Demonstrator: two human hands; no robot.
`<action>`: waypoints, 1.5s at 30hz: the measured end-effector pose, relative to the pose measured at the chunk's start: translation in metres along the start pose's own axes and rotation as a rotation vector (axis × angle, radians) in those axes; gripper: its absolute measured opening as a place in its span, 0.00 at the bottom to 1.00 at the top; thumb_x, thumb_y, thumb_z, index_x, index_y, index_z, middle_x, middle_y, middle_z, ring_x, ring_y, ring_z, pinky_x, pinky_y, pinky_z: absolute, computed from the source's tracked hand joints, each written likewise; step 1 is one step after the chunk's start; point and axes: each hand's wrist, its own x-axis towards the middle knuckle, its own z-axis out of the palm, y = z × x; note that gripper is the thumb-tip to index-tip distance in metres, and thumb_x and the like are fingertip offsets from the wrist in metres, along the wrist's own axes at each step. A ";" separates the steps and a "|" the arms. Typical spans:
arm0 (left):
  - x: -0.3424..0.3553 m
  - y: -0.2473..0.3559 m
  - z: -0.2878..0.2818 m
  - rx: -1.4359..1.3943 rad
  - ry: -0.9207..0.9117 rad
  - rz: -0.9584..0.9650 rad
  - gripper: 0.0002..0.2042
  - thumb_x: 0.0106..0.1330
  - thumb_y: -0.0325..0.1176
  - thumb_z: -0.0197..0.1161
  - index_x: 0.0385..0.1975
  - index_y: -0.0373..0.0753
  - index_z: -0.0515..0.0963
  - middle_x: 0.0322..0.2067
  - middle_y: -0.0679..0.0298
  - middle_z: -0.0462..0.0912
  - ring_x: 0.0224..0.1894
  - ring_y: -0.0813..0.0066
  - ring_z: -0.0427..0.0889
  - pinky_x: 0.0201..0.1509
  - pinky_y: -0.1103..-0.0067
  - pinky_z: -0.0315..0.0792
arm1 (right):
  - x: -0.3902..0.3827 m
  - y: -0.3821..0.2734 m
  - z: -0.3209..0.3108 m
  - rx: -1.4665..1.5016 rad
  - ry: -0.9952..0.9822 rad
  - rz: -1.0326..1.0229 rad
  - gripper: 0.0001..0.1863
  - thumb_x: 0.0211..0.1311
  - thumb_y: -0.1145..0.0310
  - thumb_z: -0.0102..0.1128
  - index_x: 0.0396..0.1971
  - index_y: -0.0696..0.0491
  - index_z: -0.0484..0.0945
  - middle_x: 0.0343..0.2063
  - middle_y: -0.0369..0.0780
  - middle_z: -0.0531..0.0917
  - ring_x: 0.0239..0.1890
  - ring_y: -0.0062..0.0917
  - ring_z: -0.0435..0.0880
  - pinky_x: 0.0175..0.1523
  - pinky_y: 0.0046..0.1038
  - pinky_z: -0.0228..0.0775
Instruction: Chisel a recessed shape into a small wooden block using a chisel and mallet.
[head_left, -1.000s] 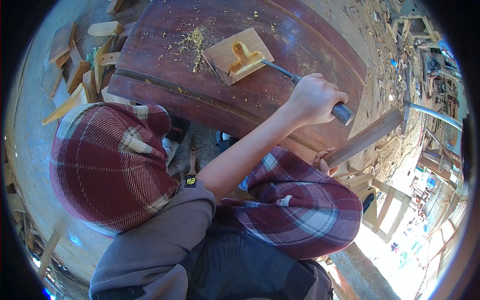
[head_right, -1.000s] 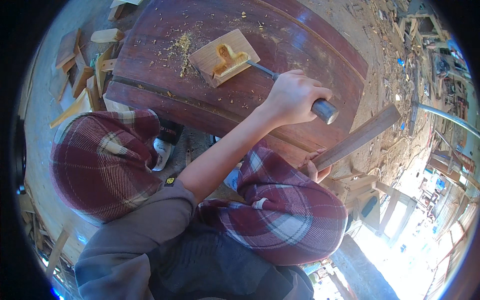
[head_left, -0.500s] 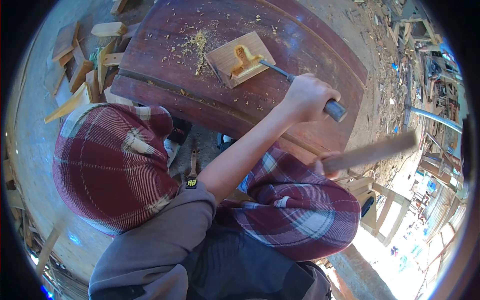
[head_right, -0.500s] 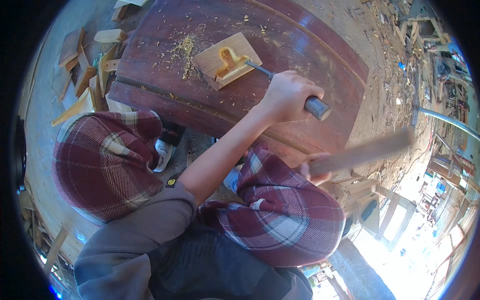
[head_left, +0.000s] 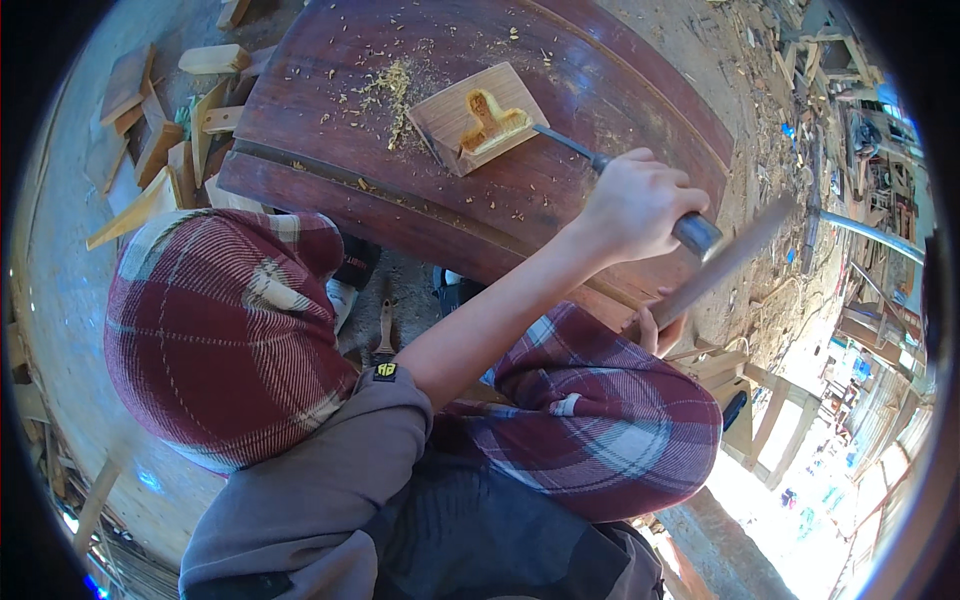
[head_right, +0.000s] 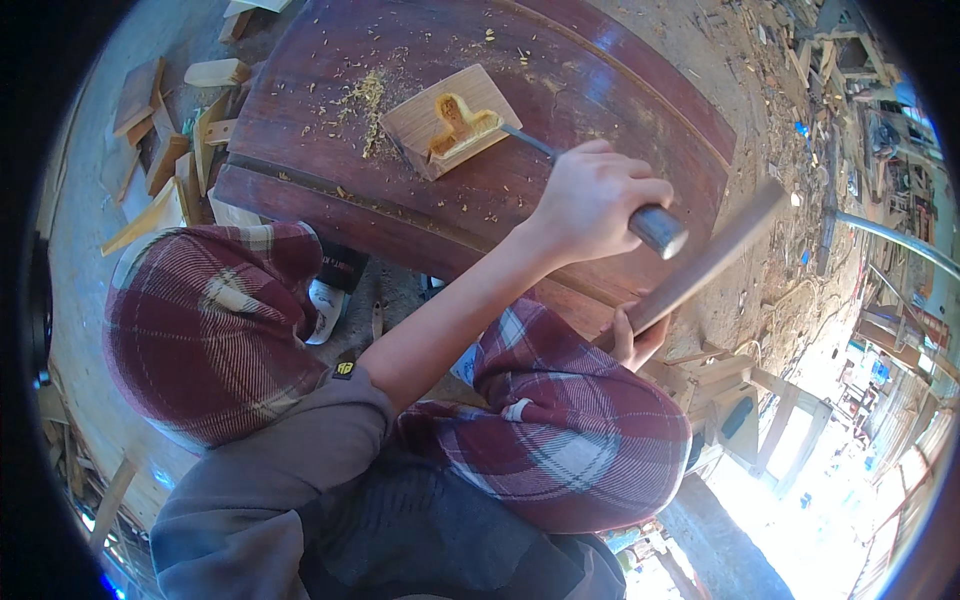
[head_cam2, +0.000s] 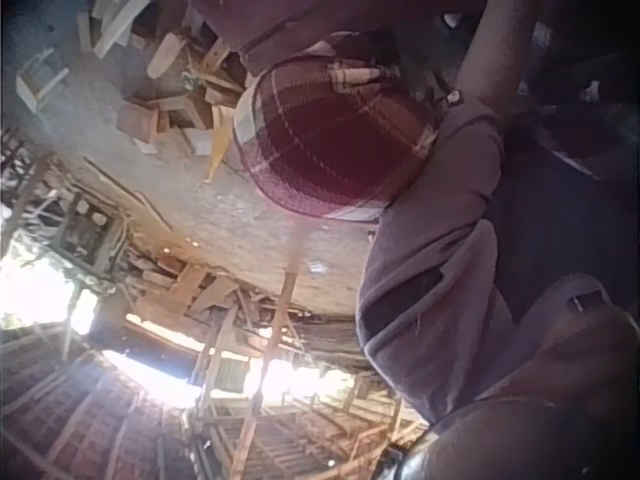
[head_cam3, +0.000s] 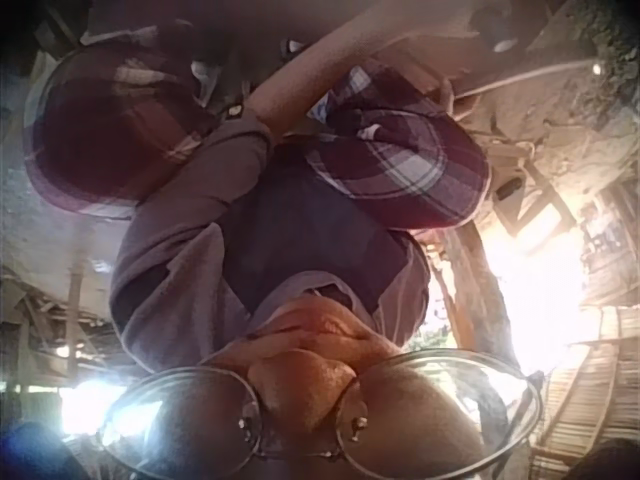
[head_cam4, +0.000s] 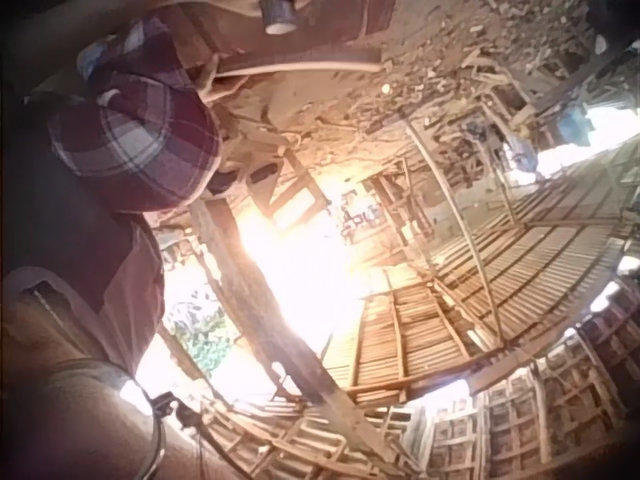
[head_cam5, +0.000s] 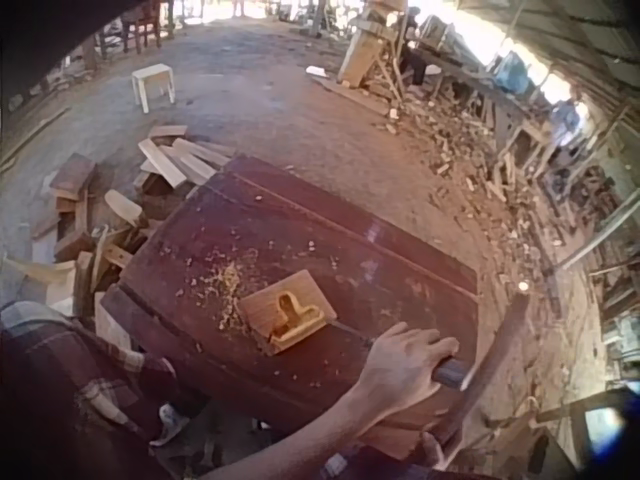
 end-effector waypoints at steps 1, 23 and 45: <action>0.002 0.002 -0.001 0.031 0.144 -0.031 0.08 0.39 0.33 0.68 0.22 0.51 0.78 0.20 0.72 0.77 0.26 0.70 0.79 0.34 0.76 0.67 | 0.003 0.000 -0.002 0.001 0.007 -0.008 0.30 0.45 0.70 0.66 0.51 0.63 0.68 0.40 0.49 0.74 0.26 0.29 0.78 0.34 0.28 0.75; 0.019 -0.002 -0.027 0.069 0.733 -0.284 0.09 0.42 0.23 0.66 0.24 0.43 0.77 0.23 0.66 0.76 0.29 0.64 0.74 0.35 0.72 0.61 | 0.058 -0.059 0.047 -1.096 -0.434 -0.205 0.43 0.35 0.60 0.70 0.62 0.35 0.70 0.36 0.44 0.85 0.39 0.37 0.85 0.44 0.35 0.74; 0.012 -0.014 -0.002 0.083 0.531 -0.234 0.08 0.42 0.27 0.67 0.23 0.47 0.77 0.23 0.69 0.75 0.28 0.66 0.74 0.39 0.73 0.61 | 0.023 -0.067 0.017 -0.823 -0.661 -0.042 0.42 0.33 0.66 0.70 0.60 0.37 0.72 0.39 0.45 0.85 0.41 0.35 0.85 0.49 0.33 0.74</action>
